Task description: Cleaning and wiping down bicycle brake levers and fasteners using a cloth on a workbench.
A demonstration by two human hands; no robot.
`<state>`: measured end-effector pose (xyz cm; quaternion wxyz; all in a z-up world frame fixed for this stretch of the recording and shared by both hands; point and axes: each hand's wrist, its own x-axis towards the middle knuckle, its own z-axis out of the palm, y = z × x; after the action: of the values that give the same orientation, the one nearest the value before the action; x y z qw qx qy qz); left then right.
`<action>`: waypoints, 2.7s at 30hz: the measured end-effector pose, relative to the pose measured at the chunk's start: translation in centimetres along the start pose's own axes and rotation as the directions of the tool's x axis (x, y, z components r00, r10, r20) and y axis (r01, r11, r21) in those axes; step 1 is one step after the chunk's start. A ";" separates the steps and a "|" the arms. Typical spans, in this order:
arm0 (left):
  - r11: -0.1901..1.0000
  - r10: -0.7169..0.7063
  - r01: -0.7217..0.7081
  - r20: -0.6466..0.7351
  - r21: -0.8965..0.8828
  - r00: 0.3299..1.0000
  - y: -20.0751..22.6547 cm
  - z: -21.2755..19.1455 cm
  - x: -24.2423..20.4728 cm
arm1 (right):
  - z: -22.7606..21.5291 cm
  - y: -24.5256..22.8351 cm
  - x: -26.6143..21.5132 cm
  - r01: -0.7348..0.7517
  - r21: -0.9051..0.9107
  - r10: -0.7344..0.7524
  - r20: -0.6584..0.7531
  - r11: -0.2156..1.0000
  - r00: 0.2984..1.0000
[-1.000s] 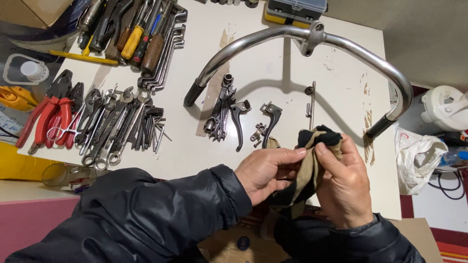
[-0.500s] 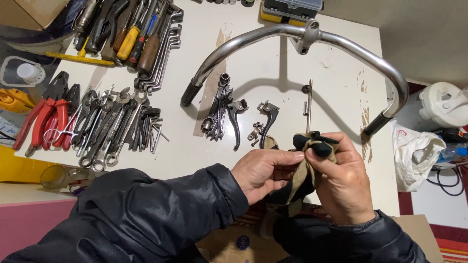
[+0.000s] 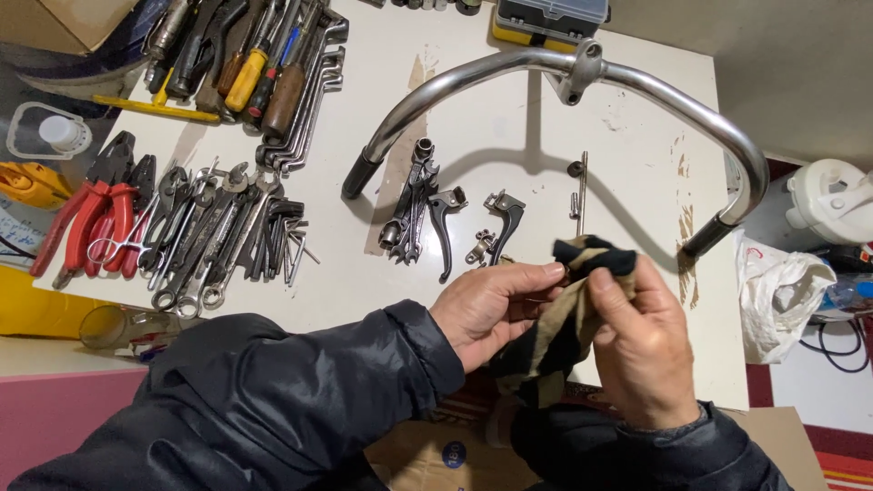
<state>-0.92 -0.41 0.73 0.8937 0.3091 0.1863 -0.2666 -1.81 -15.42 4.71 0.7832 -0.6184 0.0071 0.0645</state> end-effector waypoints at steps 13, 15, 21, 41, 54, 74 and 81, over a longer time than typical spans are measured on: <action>0.998 -0.049 0.050 0.019 -0.034 0.999 -0.6 0.1 0.2 | -1.9 1.2 0.5 0.019 -0.163 -0.008 0.072 0.987 0.997; 0.999 -0.047 0.046 -0.051 -0.019 0.998 0.0 0.4 -0.2 | -1.0 0.6 0.5 -0.055 0.048 0.058 -0.058 0.997 0.997; 0.998 -0.045 0.048 -0.072 0.044 0.996 0.3 0.5 -0.2 | -0.1 -1.0 -0.3 -0.108 -0.467 0.037 -0.158 0.878 0.987; 0.968 0.071 -0.063 -0.027 0.242 0.997 4.0 1.6 -0.5 | -2.2 -2.0 1.2 -0.066 0.129 0.075 -0.067 0.989 0.995; 0.981 0.013 -0.033 0.105 0.191 0.994 3.6 0.5 -0.3 | -1.9 -3.0 0.8 0.112 -0.105 -0.117 -0.043 0.988 0.992; 0.990 0.055 -0.071 0.129 0.124 0.990 3.5 -0.7 0.7 | -0.5 0.4 1.9 0.169 -0.122 -0.156 0.111 0.978 0.981; 0.976 -0.055 0.029 0.116 0.215 0.992 3.2 -1.3 1.2 | -1.8 1.1 2.1 0.194 -0.359 -0.151 0.143 0.913 0.978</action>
<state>1.70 2.14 0.64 0.8592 0.3824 0.1085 -0.3220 0.24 -16.67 3.02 0.6538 -0.7489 -0.1040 0.0300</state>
